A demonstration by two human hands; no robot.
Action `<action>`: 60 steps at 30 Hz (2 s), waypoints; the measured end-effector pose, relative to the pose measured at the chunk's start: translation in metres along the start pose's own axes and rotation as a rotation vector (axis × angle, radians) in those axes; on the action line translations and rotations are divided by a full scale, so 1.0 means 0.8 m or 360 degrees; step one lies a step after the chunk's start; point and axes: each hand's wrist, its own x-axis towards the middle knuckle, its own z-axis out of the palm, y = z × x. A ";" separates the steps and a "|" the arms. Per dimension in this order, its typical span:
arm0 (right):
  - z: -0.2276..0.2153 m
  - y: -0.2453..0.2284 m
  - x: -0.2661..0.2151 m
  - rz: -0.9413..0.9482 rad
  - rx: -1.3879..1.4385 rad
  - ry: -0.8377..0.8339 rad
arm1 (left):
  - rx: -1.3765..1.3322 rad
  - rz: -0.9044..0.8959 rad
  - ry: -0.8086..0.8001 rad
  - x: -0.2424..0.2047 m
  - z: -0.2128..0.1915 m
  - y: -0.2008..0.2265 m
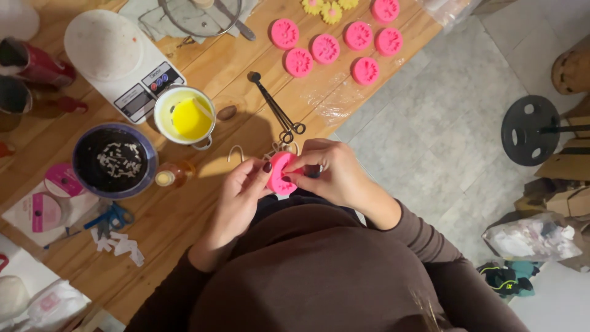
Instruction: Placing wicks into silicone flower-shaped molds and securing them for candle making.
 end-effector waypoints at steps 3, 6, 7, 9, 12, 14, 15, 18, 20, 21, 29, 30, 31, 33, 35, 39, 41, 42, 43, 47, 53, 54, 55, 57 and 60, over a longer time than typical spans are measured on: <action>0.002 0.001 0.000 0.0099 0.0011 -0.0040 | 0.0088 -0.0017 -0.0010 0.006 -0.005 -0.007; 0.007 0.006 -0.004 0.0188 -0.0039 -0.0041 | 0.0126 -0.0027 -0.0027 0.012 -0.007 -0.014; 0.008 0.010 -0.006 0.0194 -0.0040 -0.0034 | 0.0128 -0.0032 -0.0035 0.014 -0.007 -0.018; 0.011 0.018 -0.010 0.0240 -0.0045 -0.0043 | 0.0163 -0.0048 -0.0045 0.018 -0.008 -0.025; 0.015 0.025 -0.017 0.0254 -0.0045 0.0005 | 0.0236 -0.0101 -0.0056 0.025 -0.005 -0.027; 0.013 0.028 -0.021 0.0288 -0.0038 0.0045 | 0.0246 -0.0127 -0.0077 0.033 -0.006 -0.034; 0.012 0.030 -0.022 0.0313 -0.0028 0.0069 | 0.0250 -0.0150 -0.0081 0.038 -0.005 -0.038; 0.015 0.046 -0.028 0.0281 -0.0205 0.0157 | 0.0222 -0.0187 -0.0068 0.053 0.004 -0.040; 0.025 0.057 -0.031 0.0228 -0.0356 0.0251 | 0.0218 -0.0188 -0.0094 0.065 0.013 -0.039; 0.030 0.064 -0.032 0.0169 -0.0505 0.0330 | 0.0208 -0.0186 -0.0106 0.071 0.017 -0.039; 0.025 0.139 -0.031 0.0290 -0.0446 0.0606 | 0.0027 -0.0207 -0.0123 0.138 0.031 -0.070; 0.022 0.153 -0.031 0.0339 -0.0256 0.0683 | -0.0030 -0.0232 -0.0082 0.147 0.030 -0.077; 0.019 0.178 -0.031 0.0342 -0.0254 0.0672 | -0.0037 -0.0236 -0.0073 0.158 0.029 -0.081; 0.013 0.228 -0.031 0.0611 0.0475 0.0751 | -0.0206 -0.0275 -0.0010 0.176 0.027 -0.091; -0.001 0.253 -0.016 0.0773 0.0857 0.0648 | -0.0269 -0.0284 0.0036 0.202 0.018 -0.108; -0.001 0.325 0.004 0.0971 0.1553 0.0424 | -0.0117 -0.0239 0.0138 0.245 0.022 -0.115; 0.000 0.354 0.022 0.0924 0.1472 0.0432 | 0.0306 0.0022 0.0229 0.256 0.030 -0.098; 0.002 0.369 0.030 0.0866 0.1392 0.0453 | 0.0743 0.0282 0.0305 0.260 0.033 -0.089; 0.003 0.372 0.036 0.0876 0.1394 0.0426 | 0.0735 0.0273 0.0331 0.259 0.036 -0.084; -0.008 0.370 0.054 0.0812 0.0851 0.0428 | 0.1508 0.0892 0.0500 0.266 0.050 -0.073; -0.022 0.371 0.053 0.0620 0.0147 0.0419 | 0.1736 0.1039 0.0434 0.290 0.076 -0.082; -0.025 0.369 0.051 0.0642 0.0110 0.0421 | 0.1813 0.1036 0.0411 0.292 0.080 -0.080; -0.033 0.361 0.049 0.0649 0.0112 0.0405 | 0.1809 0.1019 0.0420 0.292 0.080 -0.083; -0.049 0.349 0.055 0.0606 0.0038 0.0368 | 0.1921 0.1028 0.0422 0.298 0.078 -0.086; -0.060 0.344 0.050 0.0448 -0.0118 0.0373 | 0.1905 0.0951 0.0476 0.300 0.082 -0.086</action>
